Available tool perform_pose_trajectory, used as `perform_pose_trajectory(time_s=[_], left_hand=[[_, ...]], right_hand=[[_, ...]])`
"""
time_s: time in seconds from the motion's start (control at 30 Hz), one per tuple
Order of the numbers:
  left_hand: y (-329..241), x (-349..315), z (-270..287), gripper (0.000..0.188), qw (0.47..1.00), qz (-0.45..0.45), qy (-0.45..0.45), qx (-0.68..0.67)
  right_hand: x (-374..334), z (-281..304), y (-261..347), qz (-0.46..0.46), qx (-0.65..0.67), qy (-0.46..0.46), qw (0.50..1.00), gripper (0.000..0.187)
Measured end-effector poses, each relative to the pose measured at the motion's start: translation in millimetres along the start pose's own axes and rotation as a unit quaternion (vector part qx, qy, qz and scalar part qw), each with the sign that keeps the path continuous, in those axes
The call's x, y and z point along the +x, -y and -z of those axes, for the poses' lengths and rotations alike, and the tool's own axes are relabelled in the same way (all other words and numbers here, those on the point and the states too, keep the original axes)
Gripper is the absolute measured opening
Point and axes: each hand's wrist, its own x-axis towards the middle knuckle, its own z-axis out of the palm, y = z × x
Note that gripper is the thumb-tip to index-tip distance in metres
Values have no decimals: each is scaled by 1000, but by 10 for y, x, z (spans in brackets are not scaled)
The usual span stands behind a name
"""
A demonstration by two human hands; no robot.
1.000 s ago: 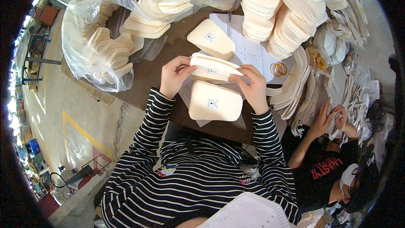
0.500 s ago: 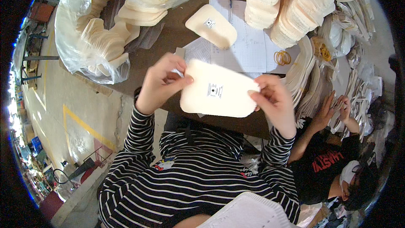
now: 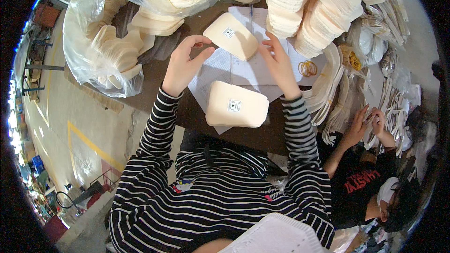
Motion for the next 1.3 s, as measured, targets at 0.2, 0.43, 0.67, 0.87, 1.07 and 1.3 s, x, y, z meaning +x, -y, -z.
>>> perform_pose_trajectory(time_s=[0.2,0.43,0.67,0.87,1.07,1.3], left_hand=[[14,-198,-26,22,997,5,5,-77],[165,-262,-66,53,994,-94,-59,8],[350,-279,-324,43,978,-93,148,-115],[-157,-229,-26,27,994,-46,40,-88],[-470,-740,125,58,949,147,118,-252],[-143,-1109,-106,65,976,186,104,40]], right_hand=[[215,-254,-7,-43,-61,77,994,55],[-236,71,515,138,-68,151,976,17],[-506,93,188,99,-33,151,983,44],[-510,422,735,197,-117,71,971,37],[-1190,614,1068,-104,168,79,977,37],[-1316,304,531,-60,-60,55,995,41]])
